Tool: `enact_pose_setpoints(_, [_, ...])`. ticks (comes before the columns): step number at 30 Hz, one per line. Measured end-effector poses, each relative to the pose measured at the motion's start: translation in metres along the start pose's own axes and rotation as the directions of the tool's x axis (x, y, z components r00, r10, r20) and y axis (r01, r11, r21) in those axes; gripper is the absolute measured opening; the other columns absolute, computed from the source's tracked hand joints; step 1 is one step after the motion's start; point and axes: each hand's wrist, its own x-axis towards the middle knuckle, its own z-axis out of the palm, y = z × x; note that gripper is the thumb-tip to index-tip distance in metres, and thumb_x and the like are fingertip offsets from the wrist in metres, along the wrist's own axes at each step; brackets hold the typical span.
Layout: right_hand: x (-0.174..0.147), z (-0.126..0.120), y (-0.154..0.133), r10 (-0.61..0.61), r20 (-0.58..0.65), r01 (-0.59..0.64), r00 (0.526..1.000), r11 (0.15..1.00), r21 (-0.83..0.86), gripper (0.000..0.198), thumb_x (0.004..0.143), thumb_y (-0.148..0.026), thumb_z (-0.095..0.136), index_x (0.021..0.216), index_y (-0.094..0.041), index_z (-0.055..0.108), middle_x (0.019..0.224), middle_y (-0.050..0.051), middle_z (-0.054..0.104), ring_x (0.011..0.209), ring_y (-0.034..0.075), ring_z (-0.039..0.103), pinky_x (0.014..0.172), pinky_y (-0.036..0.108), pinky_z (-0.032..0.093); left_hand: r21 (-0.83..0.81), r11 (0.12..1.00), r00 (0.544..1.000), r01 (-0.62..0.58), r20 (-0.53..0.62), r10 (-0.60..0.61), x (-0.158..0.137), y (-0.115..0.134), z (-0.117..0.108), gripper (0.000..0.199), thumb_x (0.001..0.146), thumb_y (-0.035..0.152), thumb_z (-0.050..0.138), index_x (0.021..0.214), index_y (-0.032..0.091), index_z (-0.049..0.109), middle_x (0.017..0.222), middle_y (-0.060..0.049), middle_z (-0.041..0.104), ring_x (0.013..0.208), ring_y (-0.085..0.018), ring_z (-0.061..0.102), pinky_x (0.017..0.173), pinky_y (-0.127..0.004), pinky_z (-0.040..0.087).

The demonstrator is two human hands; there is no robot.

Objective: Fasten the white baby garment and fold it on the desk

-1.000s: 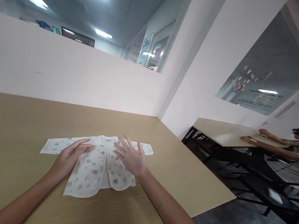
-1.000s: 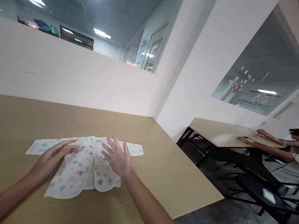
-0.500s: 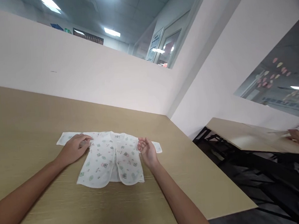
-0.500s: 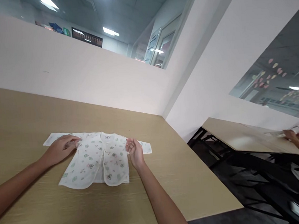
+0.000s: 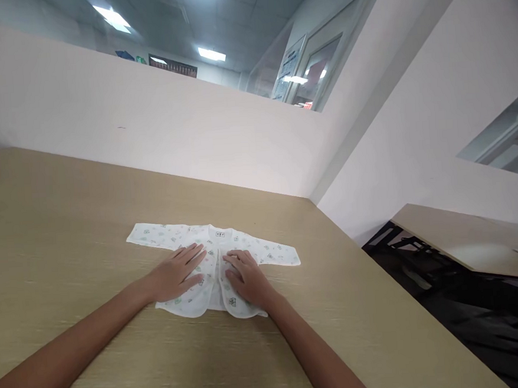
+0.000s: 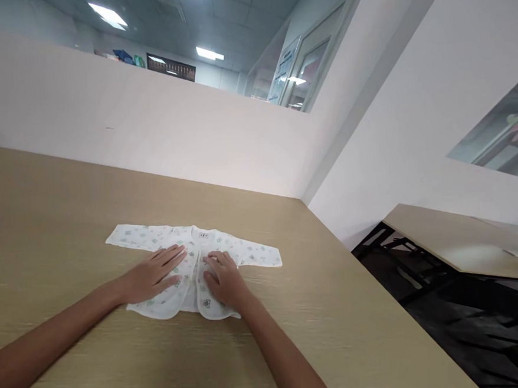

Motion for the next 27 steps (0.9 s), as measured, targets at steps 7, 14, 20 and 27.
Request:
enact_pose_setpoints(7, [-0.024, -0.003, -0.017, -0.026, 0.067, 0.026, 0.997, 1.0, 0.004, 0.038, 0.095, -0.023, 0.056, 0.132, -0.027, 0.063, 0.129, 0.013, 0.06, 0.121, 0.032, 0.054, 0.104, 0.055, 0.048, -0.01, 0.999, 0.998, -0.038, 0.041, 0.038, -0.022, 0.022, -0.008, 0.063, 0.102, 0.057, 0.045, 0.157, 0.027, 0.038, 0.166, -0.01, 0.027, 0.155, -0.033, 0.021, 0.125, -0.049, 0.016])
enact_pose_setpoints(14, [0.032, -0.01, 0.003, 0.06, 0.038, -0.059, 0.997, 0.998, -0.01, 0.041, 0.086, -0.011, 0.048, 0.12, -0.02, 0.069, 0.108, 0.011, 0.067, 0.081, 0.021, 0.06, 0.086, 0.042, 0.051, 0.024, 0.997, 0.987, 0.067, -0.151, -0.062, 0.046, 0.048, -0.014, 0.031, 0.099, 0.031, 0.045, 0.097, 0.018, 0.073, 0.107, -0.012, 0.065, 0.099, -0.027, 0.062, 0.093, -0.043, 0.046])
enact_pose_setpoints(20, [0.051, 0.008, 0.022, 0.119, 0.058, -0.117, 0.991, 0.993, -0.03, 0.025, 0.083, -0.016, 0.055, 0.1, -0.02, 0.073, 0.086, 0.006, 0.067, 0.081, 0.021, 0.06, 0.079, 0.034, 0.046, -0.127, 0.978, 0.945, 0.163, -0.265, -0.192, 0.066, 0.021, 0.017, 0.022, 0.089, 0.029, 0.055, 0.099, 0.016, 0.07, 0.09, -0.007, 0.064, 0.087, -0.023, 0.06, 0.079, -0.034, 0.045])
enact_pose_setpoints(27, [0.044, 0.003, 0.018, 0.144, 0.027, -0.144, 0.989, 0.99, 0.011, 0.012, 0.089, -0.023, 0.055, 0.088, -0.019, 0.067, 0.078, 0.003, 0.062, 0.072, 0.018, 0.054, 0.072, 0.031, 0.042, -0.244, 0.963, 0.95, 0.116, -0.255, -0.179, 0.069, 0.006, 0.018, 0.015, 0.081, 0.03, 0.066, 0.085, 0.018, 0.074, 0.085, -0.003, 0.067, 0.079, -0.017, 0.058, 0.073, -0.03, 0.04])
